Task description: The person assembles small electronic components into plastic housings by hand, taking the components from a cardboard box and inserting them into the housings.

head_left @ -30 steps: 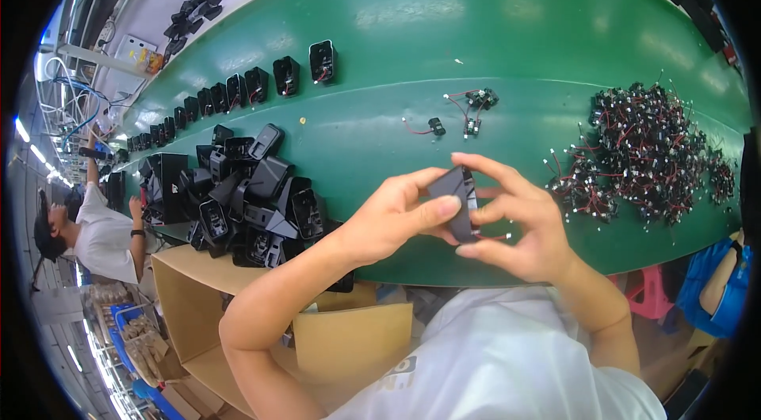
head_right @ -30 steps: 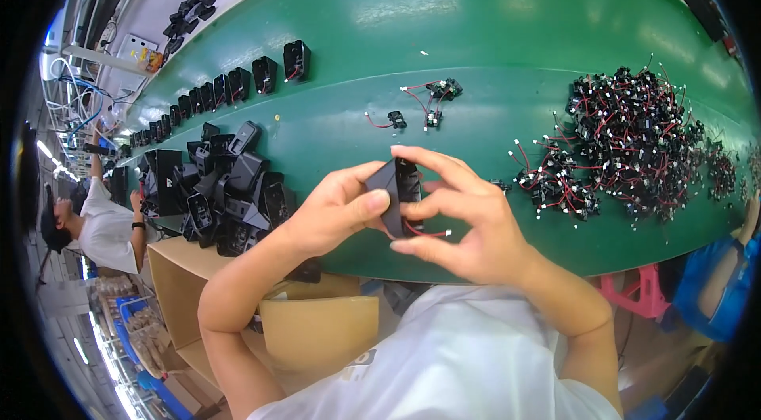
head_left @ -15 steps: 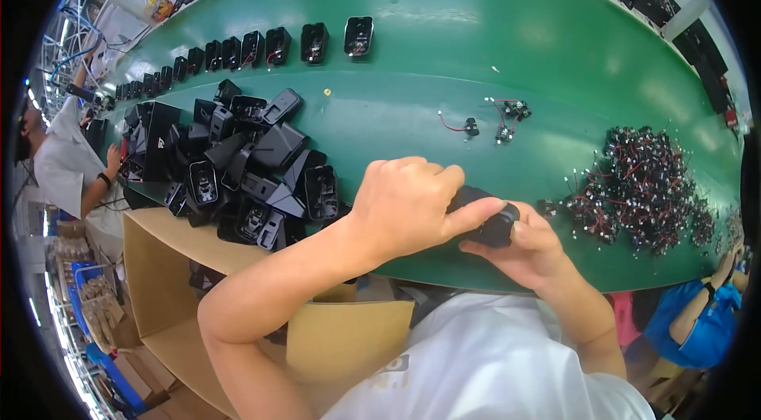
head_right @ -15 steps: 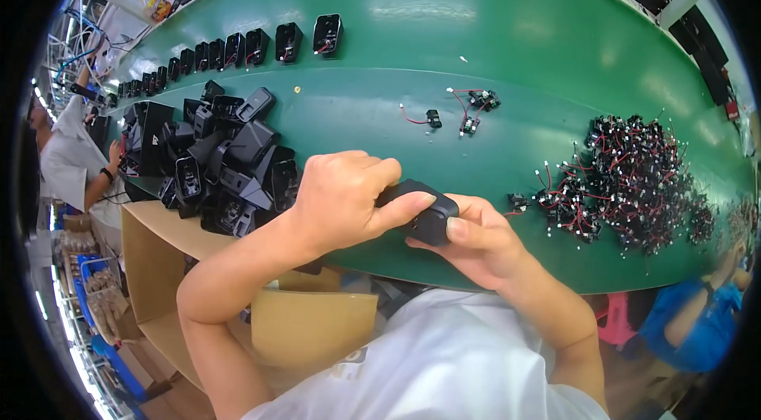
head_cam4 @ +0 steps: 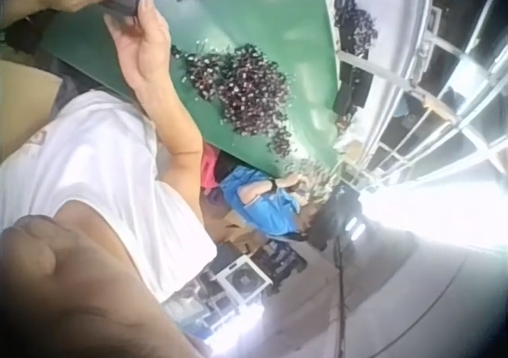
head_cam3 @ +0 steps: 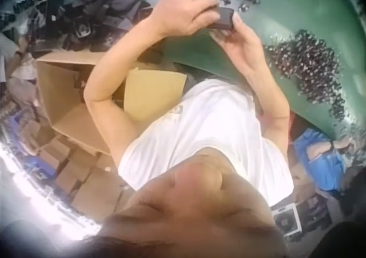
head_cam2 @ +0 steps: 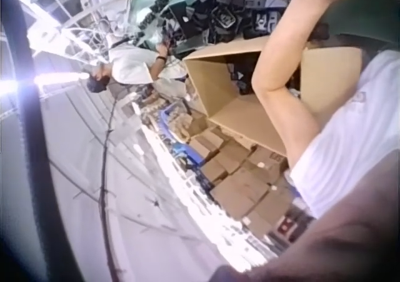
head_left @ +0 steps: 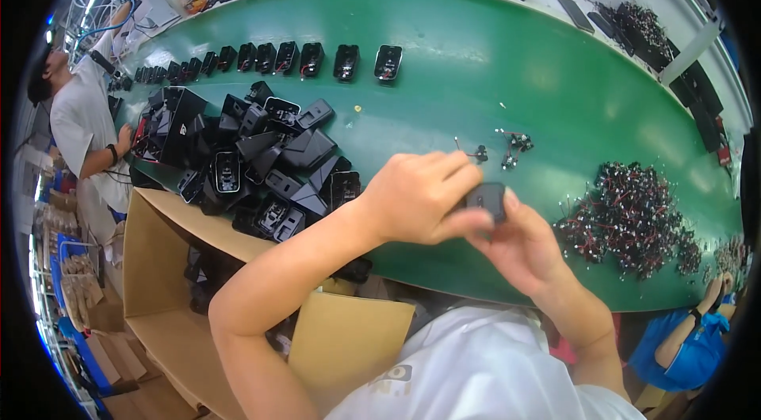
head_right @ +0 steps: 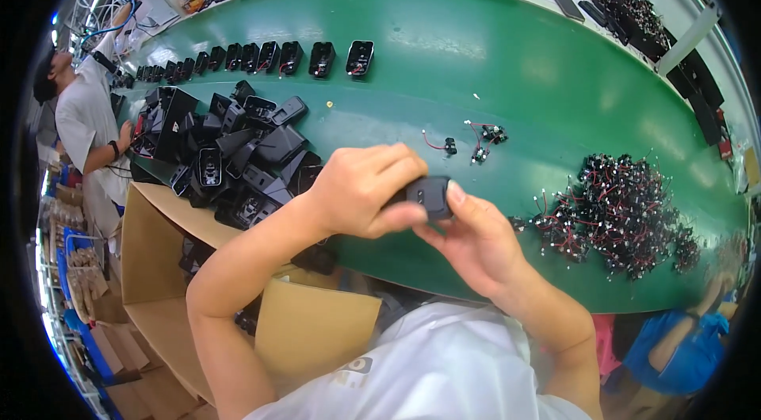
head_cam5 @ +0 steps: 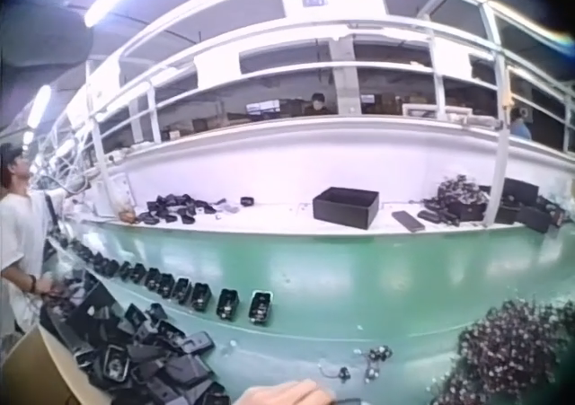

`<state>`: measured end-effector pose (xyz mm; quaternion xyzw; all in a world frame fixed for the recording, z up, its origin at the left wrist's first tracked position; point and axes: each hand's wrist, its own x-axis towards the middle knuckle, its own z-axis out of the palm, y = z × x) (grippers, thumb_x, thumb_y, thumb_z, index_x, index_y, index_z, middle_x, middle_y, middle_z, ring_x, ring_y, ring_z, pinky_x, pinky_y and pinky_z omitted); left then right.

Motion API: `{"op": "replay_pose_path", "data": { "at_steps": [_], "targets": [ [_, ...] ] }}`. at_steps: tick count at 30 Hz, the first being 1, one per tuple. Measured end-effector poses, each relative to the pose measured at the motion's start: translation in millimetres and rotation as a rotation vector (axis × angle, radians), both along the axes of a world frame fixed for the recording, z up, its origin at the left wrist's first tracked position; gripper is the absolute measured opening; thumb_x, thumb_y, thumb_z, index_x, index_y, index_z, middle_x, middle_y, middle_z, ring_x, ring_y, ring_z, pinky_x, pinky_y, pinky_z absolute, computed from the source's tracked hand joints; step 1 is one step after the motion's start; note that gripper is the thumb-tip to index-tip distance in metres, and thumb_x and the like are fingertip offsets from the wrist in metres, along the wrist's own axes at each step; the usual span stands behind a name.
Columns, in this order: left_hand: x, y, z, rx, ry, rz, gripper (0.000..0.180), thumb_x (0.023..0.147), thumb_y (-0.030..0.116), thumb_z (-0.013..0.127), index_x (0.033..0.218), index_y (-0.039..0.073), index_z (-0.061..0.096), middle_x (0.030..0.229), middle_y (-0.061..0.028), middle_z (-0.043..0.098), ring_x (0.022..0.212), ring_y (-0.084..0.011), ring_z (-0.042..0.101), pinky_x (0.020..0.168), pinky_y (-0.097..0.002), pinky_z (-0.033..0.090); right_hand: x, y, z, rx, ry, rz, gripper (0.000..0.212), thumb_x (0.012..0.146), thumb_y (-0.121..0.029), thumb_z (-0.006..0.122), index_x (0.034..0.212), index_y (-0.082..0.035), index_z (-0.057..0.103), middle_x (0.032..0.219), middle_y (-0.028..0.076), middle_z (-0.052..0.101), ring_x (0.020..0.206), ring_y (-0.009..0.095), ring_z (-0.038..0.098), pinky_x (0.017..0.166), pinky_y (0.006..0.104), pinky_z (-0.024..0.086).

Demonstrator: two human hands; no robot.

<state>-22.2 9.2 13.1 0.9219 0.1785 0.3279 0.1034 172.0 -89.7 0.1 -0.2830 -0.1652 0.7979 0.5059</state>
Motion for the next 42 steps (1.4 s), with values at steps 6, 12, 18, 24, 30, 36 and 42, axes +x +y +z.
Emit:
{"op": "replay_pose_path", "data": {
  "at_steps": [6, 12, 18, 24, 30, 36, 42],
  "targets": [
    [2.3, -3.0, 3.1, 0.147, 0.143, -0.072, 0.054, 0.075, 0.048, 0.08, 0.095, 0.002, 0.061, 0.085, -0.0062, 0.06, 0.065, -0.0205, 0.062, 0.055, -0.032, 0.051, 5.1, -7.2, 2.5, -0.014, -0.061, 0.031, 0.036, 0.103, -0.031, 0.056, 0.118, 0.001, 0.062, 0.115, 0.009, 0.065, 0.105, 0.017, 0.062, 0.098, 0.0355, 0.049],
    [14.6, -16.7, 11.5, 0.135, -0.094, -0.151, 0.059, 0.071, 0.046, 0.085, 0.098, 0.001, 0.06, 0.087, -0.0097, 0.059, 0.065, -0.024, 0.06, 0.056, -0.0324, 0.051, 19.3, -14.0, 9.6, 0.106, -0.085, 0.13, 0.042, 0.099, -0.034, 0.062, 0.116, 0.004, 0.062, 0.115, 0.012, 0.065, 0.105, 0.018, 0.063, 0.098, 0.0377, 0.05],
    [11.8, -15.2, 1.9, 0.044, -0.046, -0.164, 0.066, 0.069, 0.049, 0.085, 0.105, 0.001, 0.059, 0.099, -0.0138, 0.06, 0.077, -0.0289, 0.061, 0.069, -0.0361, 0.053, 23.1, -12.8, 1.8, 0.053, -0.005, 0.184, 0.039, 0.096, -0.032, 0.066, 0.111, 0.005, 0.064, 0.113, 0.012, 0.066, 0.104, 0.019, 0.064, 0.098, 0.038, 0.05],
    [2.2, 11.5, 9.1, -0.192, 0.019, -0.117, 0.085, 0.075, 0.061, 0.076, 0.131, 0.003, 0.051, 0.112, -0.0173, 0.059, 0.104, -0.037, 0.057, 0.094, -0.0457, 0.045, 23.6, 19.5, 11.7, 0.188, -0.123, 0.164, 0.038, 0.096, -0.031, 0.067, 0.113, 0.004, 0.064, 0.119, 0.013, 0.065, 0.113, 0.019, 0.063, 0.105, 0.0397, 0.048],
    [-52.4, 59.0, 16.2, -0.291, 0.373, 0.356, 0.053, 0.088, 0.05, 0.068, 0.114, 0.006, 0.061, 0.107, -0.0132, 0.065, 0.102, -0.0317, 0.061, 0.091, -0.0426, 0.047, 25.2, 83.6, 19.4, 0.318, -0.287, 0.132, 0.034, 0.098, -0.03, 0.065, 0.111, 0.001, 0.065, 0.115, 0.009, 0.066, 0.109, 0.015, 0.063, 0.103, 0.0362, 0.048],
    [-80.5, 80.7, 6.4, -0.032, 0.604, 0.683, 0.041, 0.09, 0.043, 0.068, 0.109, 0.007, 0.063, 0.109, -0.0135, 0.064, 0.105, -0.0318, 0.06, 0.092, -0.0435, 0.047, 22.6, 169.3, 3.6, 1.204, -1.522, -0.206, 0.032, 0.085, -0.029, 0.077, 0.104, -0.003, 0.073, 0.129, 0.02, 0.061, 0.114, 0.03, 0.061, 0.098, 0.0386, 0.048],
    [-108.4, 94.3, -6.4, -0.262, 0.753, 0.778, 0.065, 0.076, 0.062, 0.072, 0.111, 0.008, 0.069, 0.113, -0.0174, 0.064, 0.111, -0.0361, 0.059, 0.098, -0.0486, 0.046, -7.0, 244.2, -44.4, 1.218, -2.02, -0.067, 0.026, 0.076, -0.028, 0.082, 0.088, -0.006, 0.076, 0.135, 0.017, 0.056, 0.115, 0.035, 0.056, 0.099, 0.0437, 0.047]
  ]
}}
